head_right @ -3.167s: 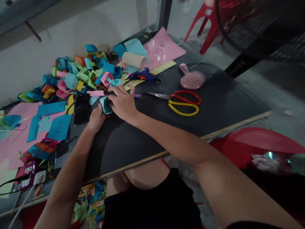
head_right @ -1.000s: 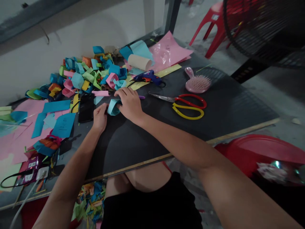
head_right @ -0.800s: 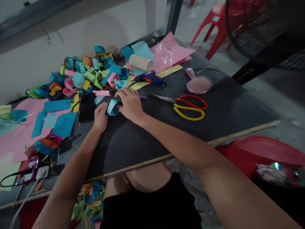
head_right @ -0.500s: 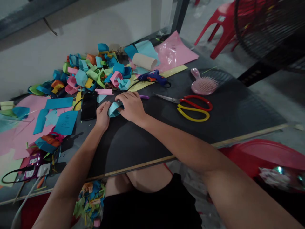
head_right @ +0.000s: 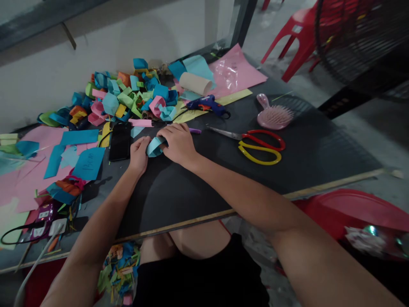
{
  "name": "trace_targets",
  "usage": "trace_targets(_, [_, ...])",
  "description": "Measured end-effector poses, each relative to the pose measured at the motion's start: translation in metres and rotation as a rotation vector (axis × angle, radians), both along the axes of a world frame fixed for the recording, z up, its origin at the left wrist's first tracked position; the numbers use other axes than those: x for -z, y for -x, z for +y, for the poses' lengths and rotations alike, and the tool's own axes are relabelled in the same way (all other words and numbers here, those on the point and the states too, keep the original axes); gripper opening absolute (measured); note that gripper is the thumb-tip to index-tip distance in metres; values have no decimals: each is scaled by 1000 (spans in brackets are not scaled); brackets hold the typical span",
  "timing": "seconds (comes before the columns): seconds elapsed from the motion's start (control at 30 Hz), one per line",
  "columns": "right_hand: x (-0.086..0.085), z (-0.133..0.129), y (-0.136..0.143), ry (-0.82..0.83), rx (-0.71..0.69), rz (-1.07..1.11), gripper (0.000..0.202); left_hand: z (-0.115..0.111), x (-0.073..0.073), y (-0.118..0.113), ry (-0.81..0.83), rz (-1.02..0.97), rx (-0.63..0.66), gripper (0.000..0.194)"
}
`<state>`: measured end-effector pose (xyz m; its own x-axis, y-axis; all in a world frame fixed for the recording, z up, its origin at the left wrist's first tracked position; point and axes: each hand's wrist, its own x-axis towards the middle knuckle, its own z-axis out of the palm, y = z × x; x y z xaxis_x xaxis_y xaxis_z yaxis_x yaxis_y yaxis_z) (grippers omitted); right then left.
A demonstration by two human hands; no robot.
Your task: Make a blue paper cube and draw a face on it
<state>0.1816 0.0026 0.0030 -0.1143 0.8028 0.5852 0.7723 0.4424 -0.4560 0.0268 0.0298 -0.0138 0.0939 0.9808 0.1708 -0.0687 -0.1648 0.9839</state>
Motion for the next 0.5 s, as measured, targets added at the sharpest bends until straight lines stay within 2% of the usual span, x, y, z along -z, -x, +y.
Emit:
trace_targets(0.23, [-1, 7, -4, -16, -36, 69, 11, -5, -5, 4, -222, 124, -40, 29])
trace_targets(0.37, [-4, 10, -4, 50, -19, 273, 14, -5, -2, 7, -148, 60, -4, 36])
trace_targets(0.5, [-6, 11, -2, 180, -40, 509, 18, -2, 3, 6, -217, 79, 31, 39])
